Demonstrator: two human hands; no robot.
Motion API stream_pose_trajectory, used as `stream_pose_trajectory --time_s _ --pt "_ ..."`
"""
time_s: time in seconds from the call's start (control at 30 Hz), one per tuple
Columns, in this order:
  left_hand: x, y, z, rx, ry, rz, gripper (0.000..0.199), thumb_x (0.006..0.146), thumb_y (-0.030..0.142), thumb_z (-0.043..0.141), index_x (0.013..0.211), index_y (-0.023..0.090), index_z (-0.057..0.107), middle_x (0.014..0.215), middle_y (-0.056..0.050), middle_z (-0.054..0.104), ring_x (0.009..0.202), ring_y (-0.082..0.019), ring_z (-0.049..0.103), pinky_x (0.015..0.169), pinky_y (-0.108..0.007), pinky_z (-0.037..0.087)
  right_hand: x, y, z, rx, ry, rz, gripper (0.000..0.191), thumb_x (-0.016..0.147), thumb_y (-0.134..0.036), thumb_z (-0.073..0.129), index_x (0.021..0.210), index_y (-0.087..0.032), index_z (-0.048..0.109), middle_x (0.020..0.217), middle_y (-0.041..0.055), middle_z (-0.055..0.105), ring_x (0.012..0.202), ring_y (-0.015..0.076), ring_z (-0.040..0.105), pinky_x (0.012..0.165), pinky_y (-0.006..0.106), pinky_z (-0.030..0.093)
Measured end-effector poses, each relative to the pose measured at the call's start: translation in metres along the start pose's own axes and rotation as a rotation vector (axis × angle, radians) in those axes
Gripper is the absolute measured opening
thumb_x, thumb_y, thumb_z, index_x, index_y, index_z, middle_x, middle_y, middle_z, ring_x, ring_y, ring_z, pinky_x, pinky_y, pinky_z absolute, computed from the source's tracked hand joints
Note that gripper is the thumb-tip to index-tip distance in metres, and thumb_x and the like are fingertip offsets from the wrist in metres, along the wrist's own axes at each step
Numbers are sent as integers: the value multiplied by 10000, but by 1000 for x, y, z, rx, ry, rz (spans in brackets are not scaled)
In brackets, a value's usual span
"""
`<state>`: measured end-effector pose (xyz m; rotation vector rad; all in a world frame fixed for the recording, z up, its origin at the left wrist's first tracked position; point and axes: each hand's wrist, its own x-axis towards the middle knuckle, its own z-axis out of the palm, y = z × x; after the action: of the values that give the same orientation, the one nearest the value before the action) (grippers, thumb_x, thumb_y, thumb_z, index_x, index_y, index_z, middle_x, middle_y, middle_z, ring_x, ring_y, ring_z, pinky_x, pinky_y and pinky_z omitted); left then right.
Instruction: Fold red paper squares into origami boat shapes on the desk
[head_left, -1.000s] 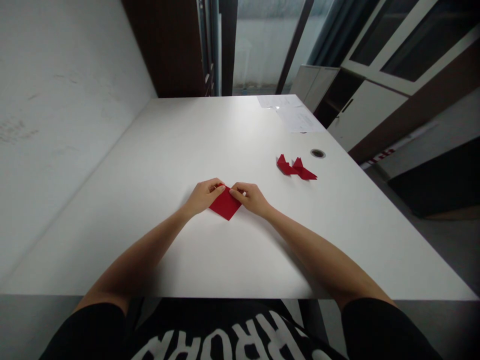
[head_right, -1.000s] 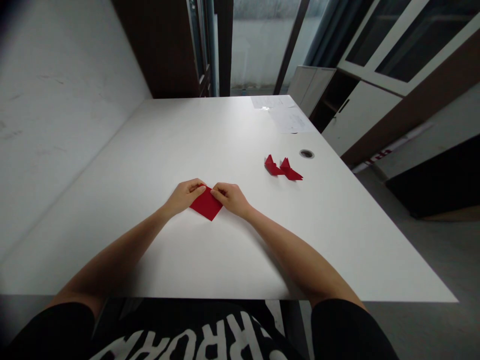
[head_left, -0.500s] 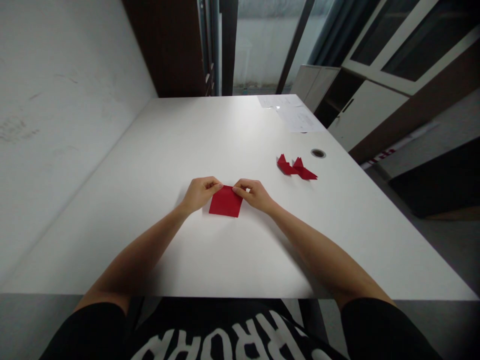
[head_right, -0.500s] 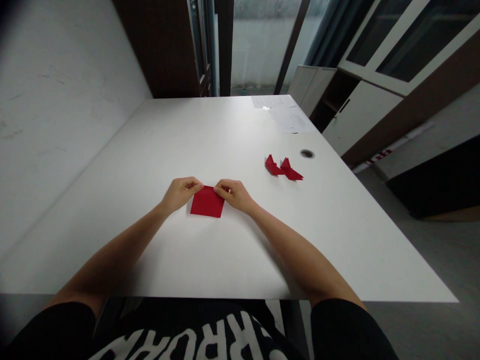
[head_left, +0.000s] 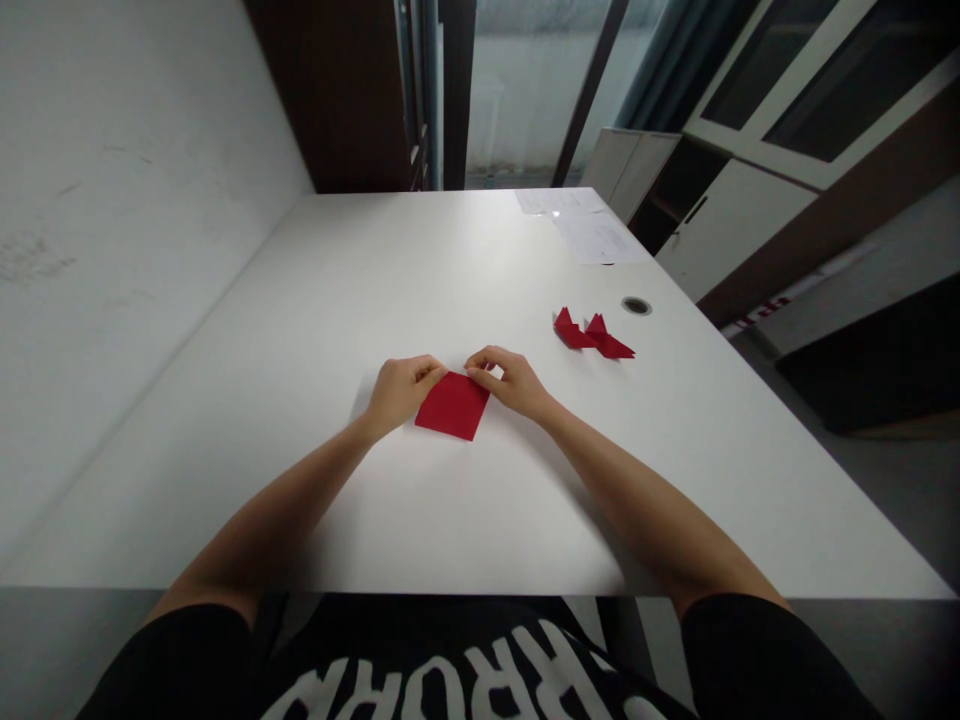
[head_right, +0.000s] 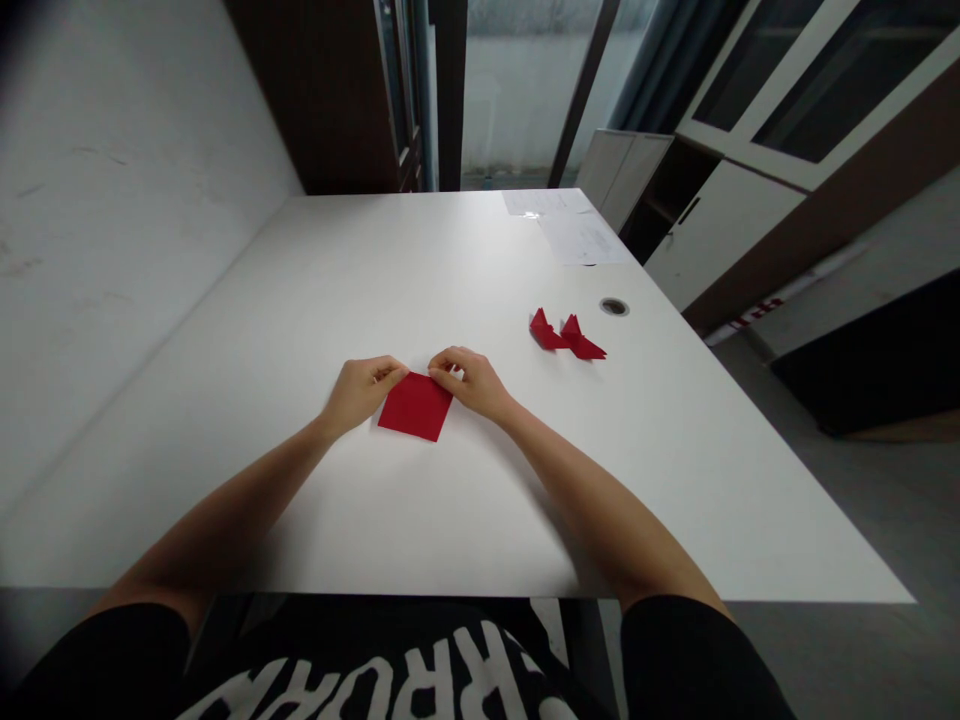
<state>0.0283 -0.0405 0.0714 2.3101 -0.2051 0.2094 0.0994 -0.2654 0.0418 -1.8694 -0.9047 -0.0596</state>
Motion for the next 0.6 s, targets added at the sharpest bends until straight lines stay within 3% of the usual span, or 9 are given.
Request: stream_pose_trajectory --time_s 0.13,0.33,0.47,0.6 --pt "-5 11 4 67 -51 49 322 1001 400 489 944 235 760 833 -2 754 712 -151 638 669 -260 421 0 -21 11 -7 -5 4 121 942 -265 588 879 -218 680 834 21 695 771 168 594 745 319 457" --pt "-6 11 6 69 -47 43 307 1006 362 483 941 238 756 840 -7 757 711 -156 639 666 -265 429 -2 -26 12 -34 -7 20 87 906 -240 603 840 -211 650 802 13 666 763 163 591 695 294 442" --pt "-6 10 5 12 18 43 190 950 344 594 896 236 740 823 -1 747 720 -157 640 697 -270 454 -2 -25 12 -51 -12 6 83 891 -211 584 816 -210 618 780 11 635 745 160 572 678 289 435" --pt "-4 10 4 0 88 146 126 918 283 635 838 208 697 833 -8 692 748 -144 611 722 -265 458 -2 -24 12 -101 -8 -45 86 902 -205 573 822 -214 602 793 21 627 768 174 562 725 314 445"
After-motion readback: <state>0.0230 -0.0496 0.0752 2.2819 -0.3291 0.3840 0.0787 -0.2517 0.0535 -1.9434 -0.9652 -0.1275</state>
